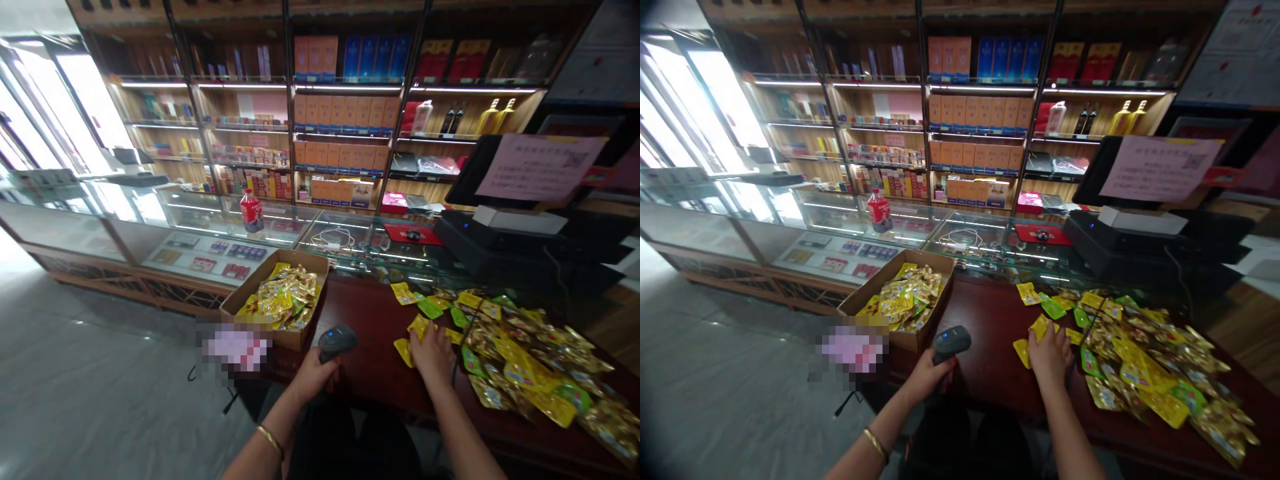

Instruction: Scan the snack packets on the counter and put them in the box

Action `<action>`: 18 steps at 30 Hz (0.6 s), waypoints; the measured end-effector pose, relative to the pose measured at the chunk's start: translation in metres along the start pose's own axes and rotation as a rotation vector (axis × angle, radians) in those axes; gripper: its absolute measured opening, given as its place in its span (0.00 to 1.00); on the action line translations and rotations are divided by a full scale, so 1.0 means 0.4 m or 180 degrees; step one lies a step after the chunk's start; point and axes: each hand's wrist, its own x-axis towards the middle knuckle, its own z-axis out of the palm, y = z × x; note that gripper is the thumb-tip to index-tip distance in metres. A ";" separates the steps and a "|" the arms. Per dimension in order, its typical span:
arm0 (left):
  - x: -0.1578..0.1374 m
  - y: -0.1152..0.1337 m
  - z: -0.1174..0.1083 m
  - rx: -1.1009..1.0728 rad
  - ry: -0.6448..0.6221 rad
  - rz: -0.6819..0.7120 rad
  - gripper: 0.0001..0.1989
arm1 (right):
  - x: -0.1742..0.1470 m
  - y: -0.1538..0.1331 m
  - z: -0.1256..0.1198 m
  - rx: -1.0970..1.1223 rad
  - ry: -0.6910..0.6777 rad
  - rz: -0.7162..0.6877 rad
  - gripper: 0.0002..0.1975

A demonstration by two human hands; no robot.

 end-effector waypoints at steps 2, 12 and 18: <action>-0.001 0.007 0.000 0.0020 -0.0027 0.0030 0.22 | -0.001 0.003 0.002 0.0018 0.0114 0.0102 0.36; -0.001 0.008 -0.004 -0.0045 -0.0095 0.0018 0.26 | 0.008 -0.020 -0.014 0.0644 0.0359 -0.0448 0.27; 0.000 0.007 -0.006 -0.0057 -0.0056 -0.0016 0.25 | 0.135 -0.069 -0.067 -0.0160 -0.0680 -0.0492 0.34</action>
